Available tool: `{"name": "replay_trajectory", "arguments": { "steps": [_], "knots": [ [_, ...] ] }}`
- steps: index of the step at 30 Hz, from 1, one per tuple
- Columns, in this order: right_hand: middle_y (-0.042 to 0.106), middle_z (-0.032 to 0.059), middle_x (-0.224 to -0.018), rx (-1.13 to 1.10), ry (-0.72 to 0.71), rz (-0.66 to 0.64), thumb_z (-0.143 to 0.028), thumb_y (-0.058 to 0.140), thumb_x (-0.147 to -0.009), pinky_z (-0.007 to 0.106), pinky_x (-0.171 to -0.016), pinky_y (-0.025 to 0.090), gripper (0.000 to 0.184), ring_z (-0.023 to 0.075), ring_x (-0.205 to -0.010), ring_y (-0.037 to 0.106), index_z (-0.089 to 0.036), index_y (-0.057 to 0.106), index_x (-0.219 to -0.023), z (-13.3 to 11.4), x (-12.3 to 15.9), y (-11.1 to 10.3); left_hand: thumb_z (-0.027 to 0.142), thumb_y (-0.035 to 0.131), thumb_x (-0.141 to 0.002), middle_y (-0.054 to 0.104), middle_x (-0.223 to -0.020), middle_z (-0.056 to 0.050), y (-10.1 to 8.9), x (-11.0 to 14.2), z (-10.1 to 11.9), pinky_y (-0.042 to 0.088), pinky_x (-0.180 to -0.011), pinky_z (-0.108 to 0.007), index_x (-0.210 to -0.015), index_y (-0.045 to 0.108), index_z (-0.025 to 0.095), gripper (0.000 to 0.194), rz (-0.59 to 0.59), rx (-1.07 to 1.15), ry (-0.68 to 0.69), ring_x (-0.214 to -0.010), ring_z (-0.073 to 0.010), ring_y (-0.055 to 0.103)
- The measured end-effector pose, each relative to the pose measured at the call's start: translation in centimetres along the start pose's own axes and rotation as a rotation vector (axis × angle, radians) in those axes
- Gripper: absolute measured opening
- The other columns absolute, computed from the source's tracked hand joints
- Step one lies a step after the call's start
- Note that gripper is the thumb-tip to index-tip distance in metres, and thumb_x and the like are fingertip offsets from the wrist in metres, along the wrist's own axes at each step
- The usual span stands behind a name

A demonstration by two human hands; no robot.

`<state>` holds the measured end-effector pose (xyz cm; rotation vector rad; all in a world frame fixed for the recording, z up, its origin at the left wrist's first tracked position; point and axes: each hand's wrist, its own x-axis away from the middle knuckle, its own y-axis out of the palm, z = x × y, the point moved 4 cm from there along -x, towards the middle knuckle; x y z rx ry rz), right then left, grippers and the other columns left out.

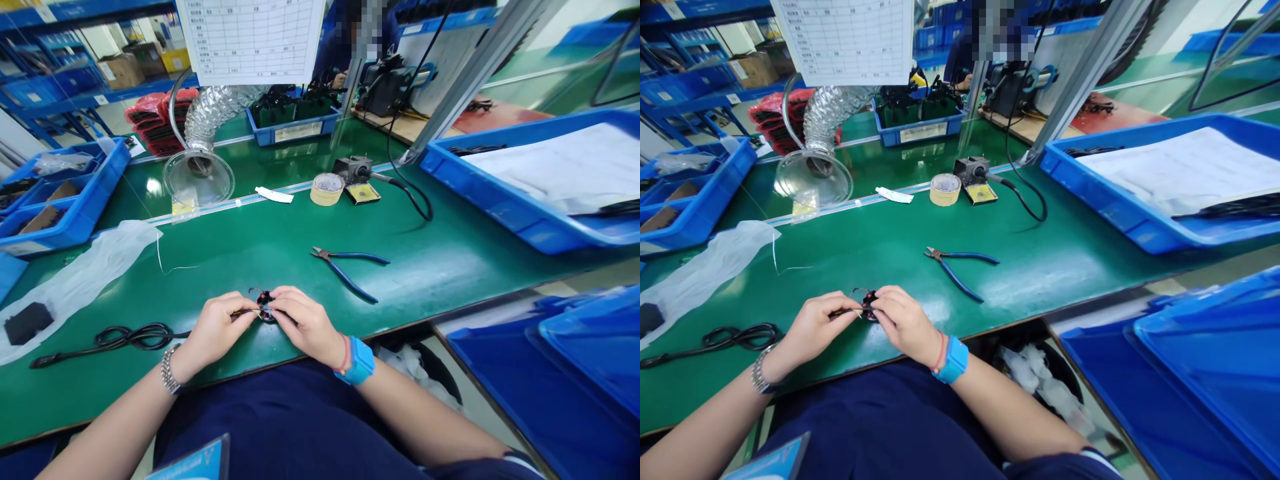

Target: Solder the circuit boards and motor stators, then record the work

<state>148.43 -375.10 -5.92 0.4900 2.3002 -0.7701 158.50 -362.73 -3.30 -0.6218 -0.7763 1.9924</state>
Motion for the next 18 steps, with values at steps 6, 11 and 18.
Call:
{"name": "replay_trajectory", "arguments": {
  "steps": [6, 11, 18],
  "knots": [
    [0.068, 0.0083, -0.086, -0.060, 0.076, -0.006, -0.012, 0.056, -0.084, 0.037, -0.080, 0.053, 0.012, 0.0197, -0.092, 0.060, -0.017, 0.062, -0.093, -0.3, -0.3, -0.2, 0.016, 0.059, -0.081, 0.067, -0.068, -0.001, 0.1, -0.1, 0.0, 0.045, -0.058, -0.020, -0.080, 0.071, 0.018, 0.013, 0.006, 0.008, 0.006, -0.060, -0.0109, 0.059],
    [0.065, 0.0056, -0.075, -0.042, 0.095, -0.006, -0.011, 0.054, -0.084, 0.035, -0.075, 0.052, 0.011, 0.0180, -0.082, 0.058, -0.018, 0.062, -0.082, -0.6, -0.9, 0.0, 0.018, 0.061, -0.080, 0.065, -0.068, 0.000, 0.1, 0.0, -0.1, 0.043, -0.055, -0.019, -0.081, 0.072, 0.018, 0.011, 0.006, 0.009, -0.005, -0.057, -0.0097, 0.056],
    [0.062, 0.0052, -0.075, -0.032, 0.128, -0.011, -0.011, 0.052, -0.083, 0.032, -0.071, 0.051, 0.012, 0.0168, -0.080, 0.057, -0.018, 0.059, -0.077, -0.5, -1.0, 0.3, 0.016, 0.060, -0.080, 0.064, -0.066, 0.000, 0.3, 0.1, -0.2, 0.040, -0.052, -0.019, -0.083, 0.072, 0.018, 0.013, 0.001, 0.025, -0.025, -0.054, -0.0086, 0.053]
  ]
}}
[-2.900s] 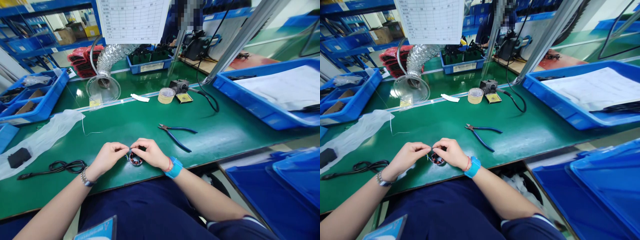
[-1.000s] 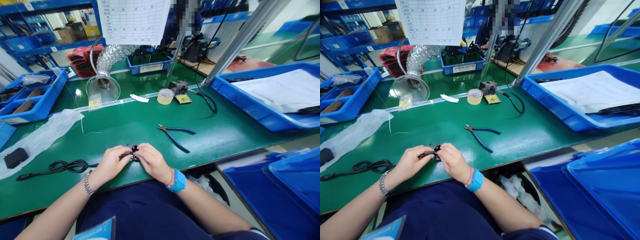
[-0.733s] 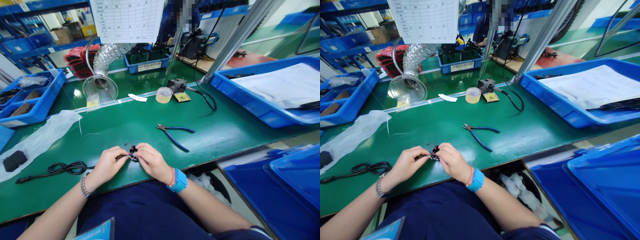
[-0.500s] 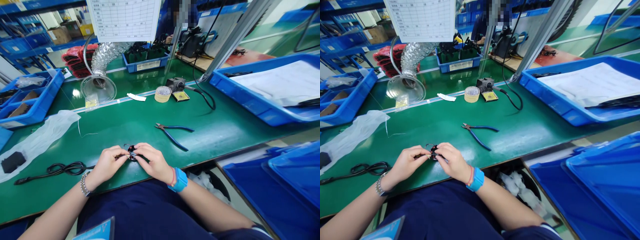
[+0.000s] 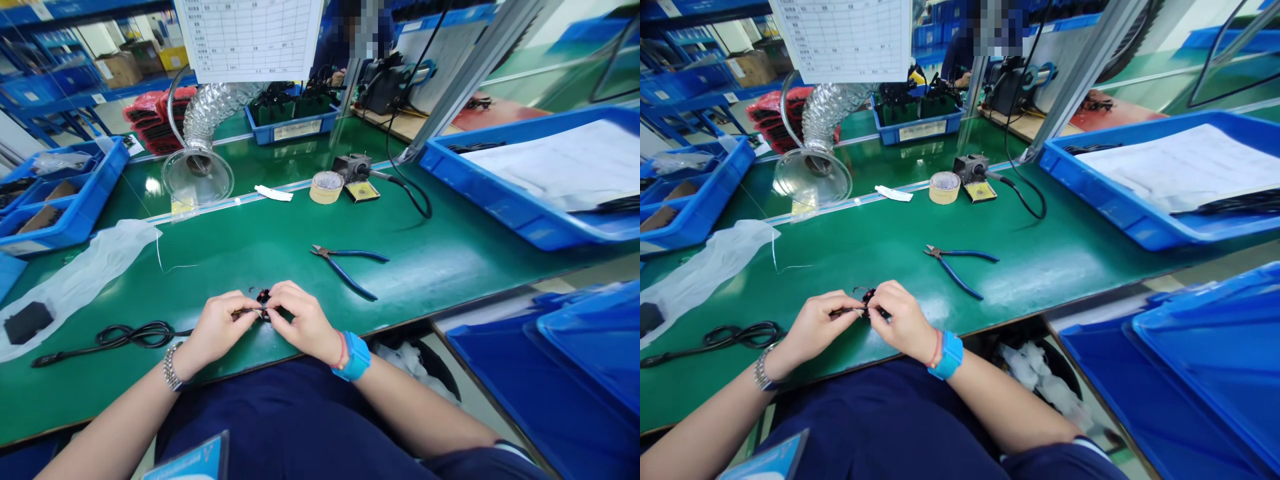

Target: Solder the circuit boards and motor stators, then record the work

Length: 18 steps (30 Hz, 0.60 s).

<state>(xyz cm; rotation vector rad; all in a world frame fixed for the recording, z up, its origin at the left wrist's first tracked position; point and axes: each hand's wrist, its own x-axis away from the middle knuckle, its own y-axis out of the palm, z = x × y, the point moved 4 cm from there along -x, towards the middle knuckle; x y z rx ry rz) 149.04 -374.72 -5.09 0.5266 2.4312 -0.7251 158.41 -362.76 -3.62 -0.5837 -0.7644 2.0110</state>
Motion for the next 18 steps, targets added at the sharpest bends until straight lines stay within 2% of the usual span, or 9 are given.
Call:
{"name": "replay_trajectory", "arguments": {
  "steps": [6, 13, 15, 18],
  "knots": [
    [0.061, 0.0041, -0.074, 0.020, 0.016, 0.011, -0.009, 0.051, -0.081, 0.031, -0.070, 0.050, 0.013, 0.0163, -0.077, 0.057, -0.019, 0.057, -0.074, -0.1, 0.0, 0.2, 0.016, 0.060, -0.079, 0.063, -0.065, 0.000, 0.1, 0.1, 0.1, 0.040, -0.050, -0.019, -0.081, 0.072, 0.018, 0.012, 0.022, -0.001, 0.009, -0.052, -0.0086, 0.051],
    [0.055, 0.0028, -0.067, 0.123, 0.067, 0.135, -0.008, 0.049, -0.078, 0.031, -0.063, 0.046, 0.016, 0.0167, -0.069, 0.052, -0.020, 0.050, -0.067, 0.3, 0.0, 1.2, 0.015, 0.058, -0.080, 0.064, -0.064, -0.001, 0.5, 0.3, 0.0, 0.042, -0.054, -0.020, -0.081, 0.072, 0.017, 0.014, 0.077, -0.008, 0.037, -0.056, -0.0103, 0.055],
    [0.057, 0.0039, -0.071, 0.104, 0.058, 0.123, -0.008, 0.048, -0.080, 0.032, -0.067, 0.048, 0.014, 0.0173, -0.073, 0.053, -0.019, 0.053, -0.072, 0.2, 0.2, 1.0, 0.017, 0.058, -0.080, 0.064, -0.067, -0.001, 0.5, 0.3, -0.1, 0.043, -0.054, -0.020, -0.086, 0.071, 0.017, 0.014, 0.058, 0.004, 0.022, -0.058, -0.0106, 0.056],
    [0.060, 0.0077, -0.090, 0.056, 0.030, 0.104, -0.010, 0.051, -0.082, 0.037, -0.080, 0.050, 0.013, 0.0197, -0.091, 0.056, -0.019, 0.056, -0.091, -0.2, 1.0, 0.4, 0.019, 0.058, -0.081, 0.067, -0.077, -0.001, 0.1, 0.4, -0.3, 0.045, -0.059, -0.021, -0.093, 0.067, 0.018, 0.015, 0.005, 0.033, -0.014, -0.064, -0.0114, 0.058]
  ]
}}
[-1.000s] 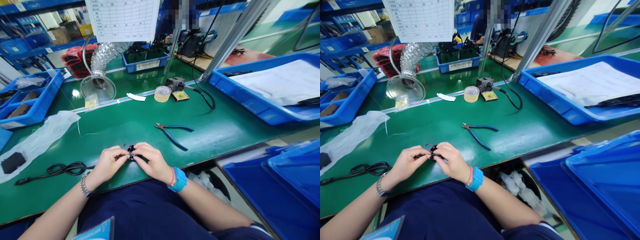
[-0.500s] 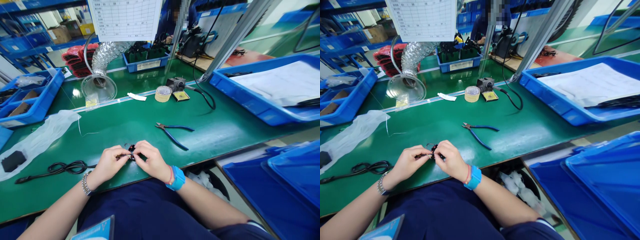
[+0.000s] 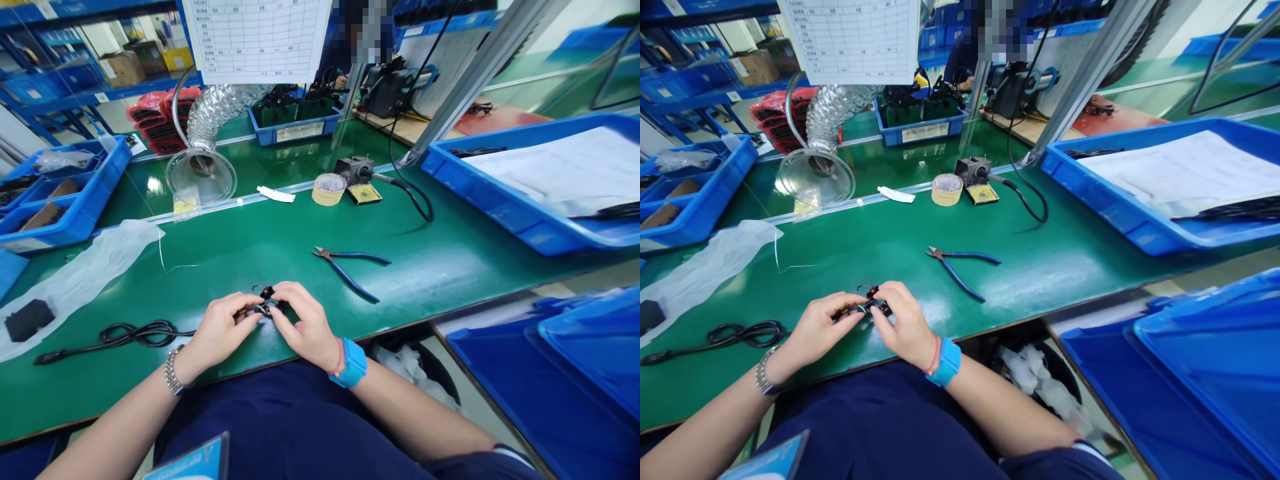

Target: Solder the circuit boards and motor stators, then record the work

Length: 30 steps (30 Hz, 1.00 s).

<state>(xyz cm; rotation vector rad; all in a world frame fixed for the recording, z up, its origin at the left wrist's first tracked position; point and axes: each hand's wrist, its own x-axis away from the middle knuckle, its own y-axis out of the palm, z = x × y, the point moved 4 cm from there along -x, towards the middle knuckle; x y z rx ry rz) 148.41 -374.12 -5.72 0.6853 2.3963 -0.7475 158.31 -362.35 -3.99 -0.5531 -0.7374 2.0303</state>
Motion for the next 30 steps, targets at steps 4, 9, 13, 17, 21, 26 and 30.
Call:
{"name": "replay_trajectory", "arguments": {
  "steps": [4, 9, 13, 17, 21, 26, 30],
  "knots": [
    [0.056, 0.0109, -0.104, 0.087, -0.064, -0.027, -0.017, 0.060, -0.079, 0.046, -0.089, 0.047, 0.018, 0.0255, -0.107, 0.051, -0.020, 0.057, -0.096, -0.5, 1.0, -0.2, 0.022, 0.056, -0.083, 0.066, -0.075, -0.001, -0.7, 0.0, -0.2, 0.046, -0.064, -0.023, -0.083, 0.064, 0.016, 0.010, -0.039, 0.043, -0.035, -0.068, -0.0126, 0.058],
    [0.056, 0.0106, -0.101, 0.134, -0.044, -0.030, -0.013, 0.054, -0.081, 0.042, -0.085, 0.051, 0.009, 0.0231, -0.103, 0.054, -0.019, 0.060, -0.082, 0.0, 0.9, 0.8, 0.022, 0.058, -0.083, 0.068, -0.082, -0.004, -1.1, -0.1, 0.2, 0.048, -0.071, -0.025, -0.080, 0.068, 0.017, 0.010, -0.032, 0.096, 0.033, -0.077, -0.0146, 0.061],
    [0.059, 0.0100, -0.099, 0.102, -0.044, 0.024, -0.008, 0.052, -0.078, 0.039, -0.085, 0.052, 0.012, 0.0221, -0.105, 0.056, -0.020, 0.056, -0.079, 0.2, 0.8, 0.7, 0.022, 0.060, -0.083, 0.068, -0.078, -0.003, -0.8, 0.0, 0.6, 0.048, -0.068, -0.024, -0.081, 0.071, 0.018, 0.012, -0.046, 0.064, 0.066, -0.073, -0.0140, 0.061],
    [0.060, 0.0117, -0.104, 0.093, -0.018, 0.060, -0.005, 0.049, -0.077, 0.039, -0.089, 0.051, 0.015, 0.0218, -0.110, 0.056, -0.020, 0.052, -0.080, 0.4, 1.0, 0.5, 0.022, 0.059, -0.084, 0.066, -0.077, -0.003, -0.2, 0.1, 0.6, 0.046, -0.066, -0.022, -0.081, 0.071, 0.018, 0.013, -0.052, 0.035, 0.075, -0.071, -0.0131, 0.060],
    [0.059, 0.0143, -0.108, 0.081, -0.037, 0.030, -0.001, 0.045, -0.076, 0.040, -0.092, 0.050, 0.019, 0.0220, -0.116, 0.053, -0.019, 0.051, -0.080, 0.3, 1.1, 0.5, 0.023, 0.057, -0.086, 0.064, -0.076, -0.002, 0.3, 0.1, 0.7, 0.044, -0.066, -0.022, -0.080, 0.070, 0.017, 0.015, -0.073, 0.016, 0.081, -0.070, -0.0121, 0.058],
    [0.057, 0.0161, -0.115, 0.072, -0.052, -0.050, -0.002, 0.044, -0.077, 0.038, -0.092, 0.051, 0.019, 0.0205, -0.115, 0.054, -0.018, 0.052, -0.083, 0.7, 0.9, 0.1, 0.022, 0.055, -0.086, 0.060, -0.074, -0.002, 0.1, 0.0, 1.1, 0.043, -0.064, -0.022, -0.078, 0.068, 0.017, 0.016, -0.089, -0.024, 0.090, -0.069, -0.0115, 0.055],
    [0.058, 0.0157, -0.111, 0.012, -0.133, -0.105, -0.002, 0.046, -0.079, 0.040, -0.096, 0.049, 0.017, 0.0218, -0.119, 0.051, -0.017, 0.052, -0.083, 0.9, 0.8, -0.3, 0.020, 0.056, -0.086, 0.062, -0.081, -0.003, 0.0, 0.0, 1.5, 0.045, -0.071, -0.022, -0.081, 0.069, 0.018, 0.014, -0.110, -0.054, 0.123, -0.076, -0.0123, 0.057]
  ]
}}
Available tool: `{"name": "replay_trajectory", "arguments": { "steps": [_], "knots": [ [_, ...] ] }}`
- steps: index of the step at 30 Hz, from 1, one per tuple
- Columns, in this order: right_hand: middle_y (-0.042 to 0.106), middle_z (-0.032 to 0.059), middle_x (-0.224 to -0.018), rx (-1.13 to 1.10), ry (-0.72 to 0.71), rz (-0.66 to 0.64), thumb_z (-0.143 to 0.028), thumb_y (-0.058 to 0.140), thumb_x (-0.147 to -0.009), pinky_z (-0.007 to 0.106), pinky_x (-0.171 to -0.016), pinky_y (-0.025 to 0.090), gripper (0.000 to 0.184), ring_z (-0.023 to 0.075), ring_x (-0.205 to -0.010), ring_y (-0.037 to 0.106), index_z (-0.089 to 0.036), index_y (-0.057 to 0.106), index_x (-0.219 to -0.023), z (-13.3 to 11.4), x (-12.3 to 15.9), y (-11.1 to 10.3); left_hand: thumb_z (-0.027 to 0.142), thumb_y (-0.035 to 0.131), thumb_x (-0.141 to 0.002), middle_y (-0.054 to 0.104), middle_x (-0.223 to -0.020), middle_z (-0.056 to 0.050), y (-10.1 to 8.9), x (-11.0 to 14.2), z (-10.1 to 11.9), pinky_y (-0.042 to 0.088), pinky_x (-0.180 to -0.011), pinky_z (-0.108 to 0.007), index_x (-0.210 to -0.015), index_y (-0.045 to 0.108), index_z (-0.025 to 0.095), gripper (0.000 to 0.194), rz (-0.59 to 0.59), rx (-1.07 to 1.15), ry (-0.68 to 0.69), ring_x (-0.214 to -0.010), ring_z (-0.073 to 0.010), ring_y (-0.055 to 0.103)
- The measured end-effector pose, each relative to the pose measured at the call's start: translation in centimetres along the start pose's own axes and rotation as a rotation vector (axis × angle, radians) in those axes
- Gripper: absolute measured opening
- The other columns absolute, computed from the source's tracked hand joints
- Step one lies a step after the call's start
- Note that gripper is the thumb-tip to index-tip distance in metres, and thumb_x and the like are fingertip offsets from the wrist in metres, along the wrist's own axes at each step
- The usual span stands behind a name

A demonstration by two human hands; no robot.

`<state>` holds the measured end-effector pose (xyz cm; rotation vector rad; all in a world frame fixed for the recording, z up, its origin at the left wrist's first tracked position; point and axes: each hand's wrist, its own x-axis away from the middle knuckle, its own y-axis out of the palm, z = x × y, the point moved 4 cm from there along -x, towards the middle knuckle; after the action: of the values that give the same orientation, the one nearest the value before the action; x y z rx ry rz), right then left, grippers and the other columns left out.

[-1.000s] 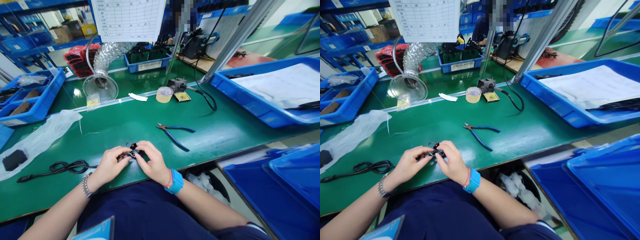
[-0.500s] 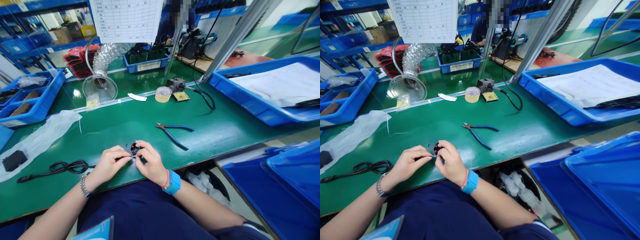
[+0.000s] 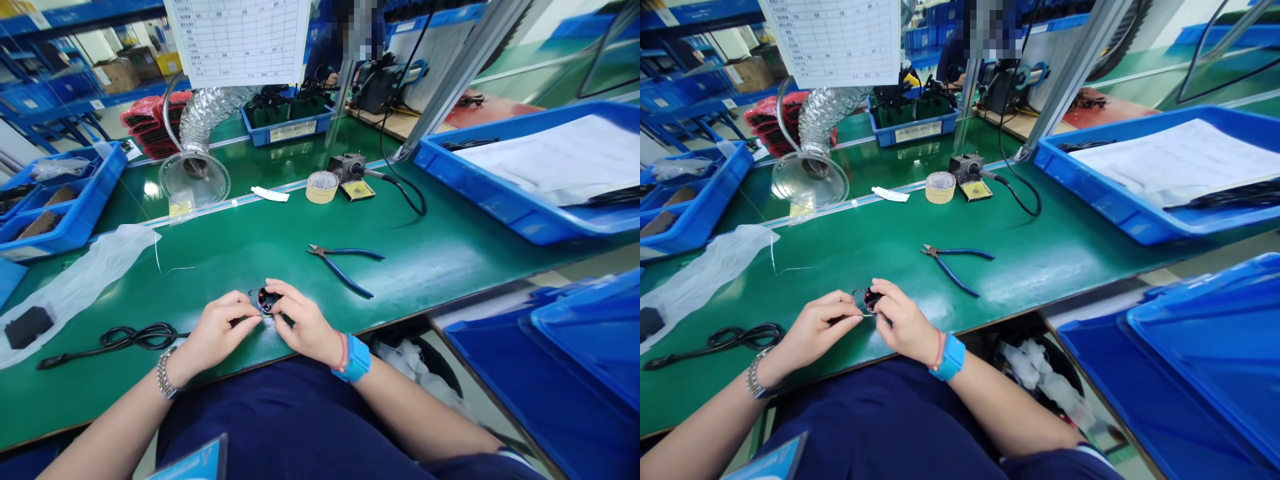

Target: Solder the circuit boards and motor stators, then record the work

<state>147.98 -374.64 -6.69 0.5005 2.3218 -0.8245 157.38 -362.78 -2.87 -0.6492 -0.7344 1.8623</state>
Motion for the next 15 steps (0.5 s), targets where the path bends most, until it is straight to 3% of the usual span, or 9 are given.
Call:
{"name": "replay_trajectory", "arguments": {
  "steps": [8, 12, 15],
  "knots": [
    [0.060, 0.0133, -0.102, 0.041, -0.061, 0.005, 0.000, 0.046, -0.078, 0.046, -0.101, 0.046, 0.019, 0.0240, -0.123, 0.047, -0.017, 0.053, -0.083, 0.1, 0.1, 0.6, 0.023, 0.053, -0.088, 0.058, -0.073, -0.001, 0.8, -0.1, 0.3, 0.044, -0.060, -0.020, -0.088, 0.072, 0.019, 0.019, 0.098, -0.170, 0.094, -0.066, -0.0108, 0.056],
    [0.061, 0.0120, -0.104, -0.047, 0.022, -0.014, -0.002, 0.049, -0.079, 0.043, -0.099, 0.047, 0.017, 0.0220, -0.120, 0.049, -0.018, 0.056, -0.079, 0.3, -0.4, -0.1, 0.025, 0.055, -0.087, 0.057, -0.071, -0.001, 0.7, -0.2, -0.3, 0.043, -0.060, -0.021, -0.088, 0.072, 0.019, 0.018, 0.089, -0.140, 0.070, -0.066, -0.0113, 0.056],
    [0.060, 0.0116, -0.112, -0.160, 0.130, -0.103, -0.006, 0.055, -0.079, 0.041, -0.100, 0.044, 0.013, 0.0207, -0.119, 0.051, -0.018, 0.060, -0.079, 0.7, -0.9, -0.7, 0.024, 0.058, -0.086, 0.061, -0.075, -0.002, 0.4, -0.4, -0.9, 0.044, -0.065, -0.021, -0.085, 0.071, 0.018, 0.014, 0.060, -0.028, 0.006, -0.070, -0.0121, 0.057]
  ]
}}
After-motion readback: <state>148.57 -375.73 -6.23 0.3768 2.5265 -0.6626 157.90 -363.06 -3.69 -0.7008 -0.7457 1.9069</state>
